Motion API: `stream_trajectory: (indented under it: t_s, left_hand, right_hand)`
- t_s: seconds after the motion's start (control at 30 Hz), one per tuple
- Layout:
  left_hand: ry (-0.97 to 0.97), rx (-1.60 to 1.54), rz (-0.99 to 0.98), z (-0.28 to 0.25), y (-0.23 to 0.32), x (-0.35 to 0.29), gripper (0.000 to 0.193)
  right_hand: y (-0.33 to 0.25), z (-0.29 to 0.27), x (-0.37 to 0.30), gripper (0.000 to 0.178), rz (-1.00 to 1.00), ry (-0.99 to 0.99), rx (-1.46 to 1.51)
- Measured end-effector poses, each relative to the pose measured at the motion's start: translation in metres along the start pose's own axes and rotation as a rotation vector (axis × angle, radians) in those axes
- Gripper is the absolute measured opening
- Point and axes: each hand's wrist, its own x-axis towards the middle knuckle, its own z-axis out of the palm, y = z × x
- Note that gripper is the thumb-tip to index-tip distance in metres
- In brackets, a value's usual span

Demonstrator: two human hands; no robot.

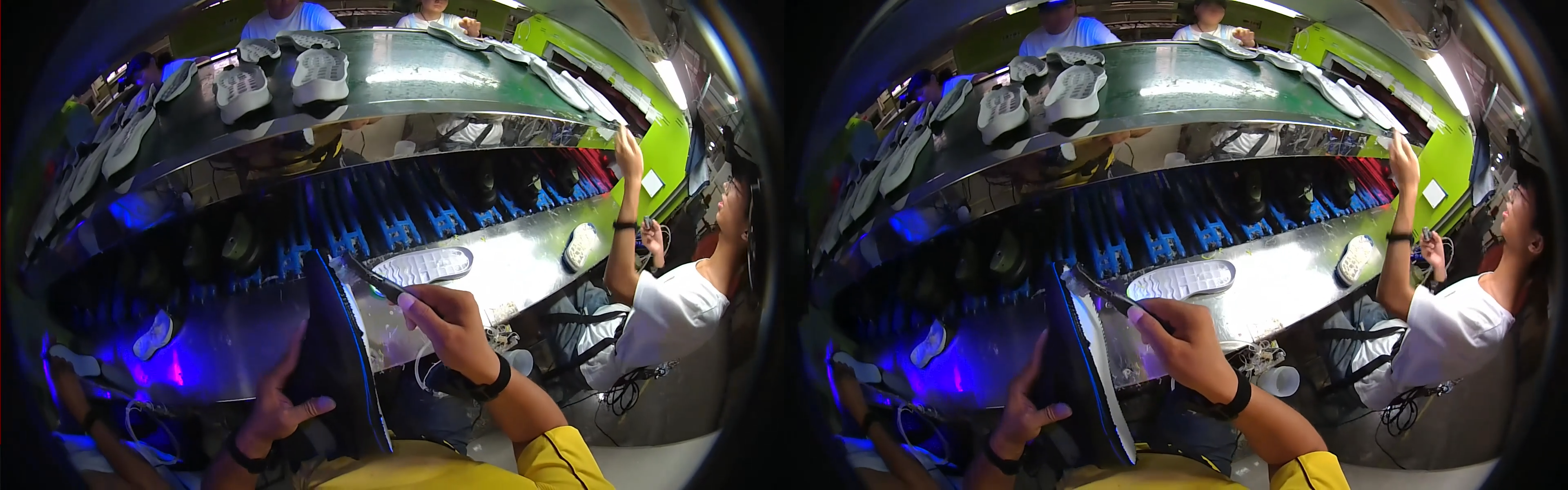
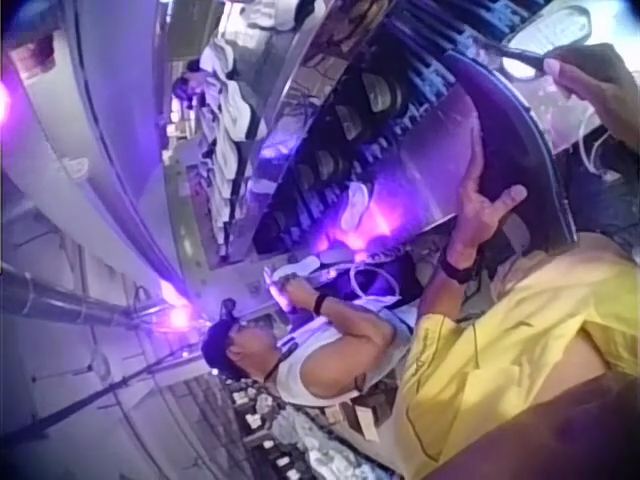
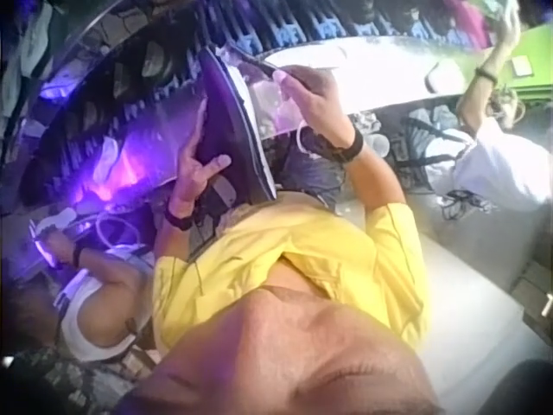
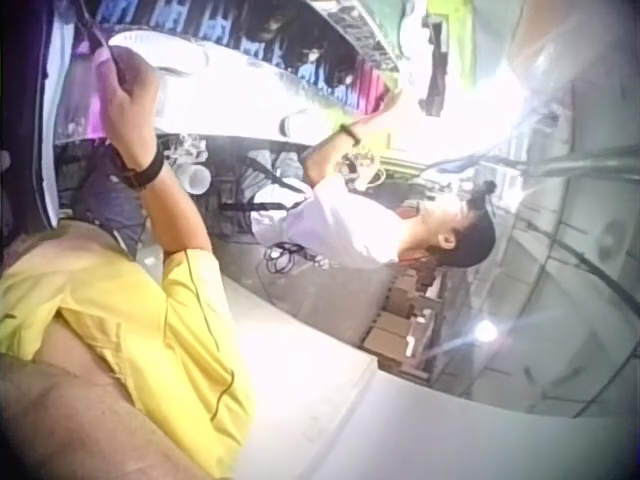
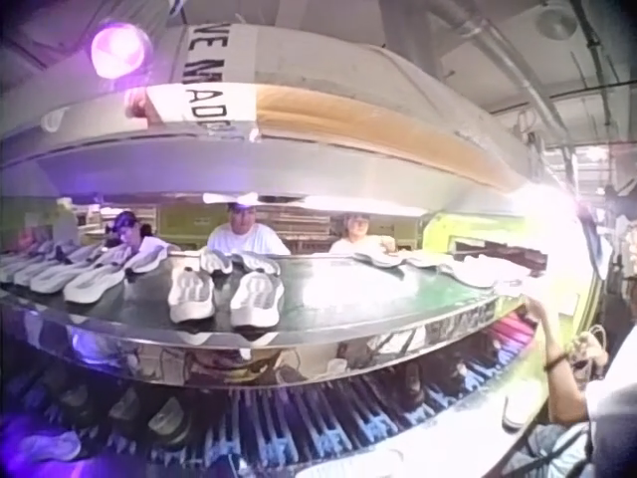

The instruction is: The worker is applying adhesive to the edges of shoe soles using a brush on a factory assembly line.

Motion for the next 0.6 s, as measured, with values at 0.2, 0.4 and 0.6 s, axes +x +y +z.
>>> stream_trajectory:
  t_s: [0.2,0.4,0.6]
  left_hand:
    - [0.003,0.085,0.009,-0.003,0.001,-0.007,0.114]
    - [0.014,0.025,0.037,-0.007,0.003,-0.007,0.112]
    - [0.033,-0.123,-0.021,-0.007,0.009,-0.006,0.111]
  right_hand:
    - [-0.006,-0.009,-0.009,0.022,-0.011,-0.093,-0.137]
    - [0.001,-0.005,-0.018,0.025,-0.081,-0.084,-0.001]
    - [0.000,-0.007,-0.028,0.024,-0.064,-0.122,-0.060]
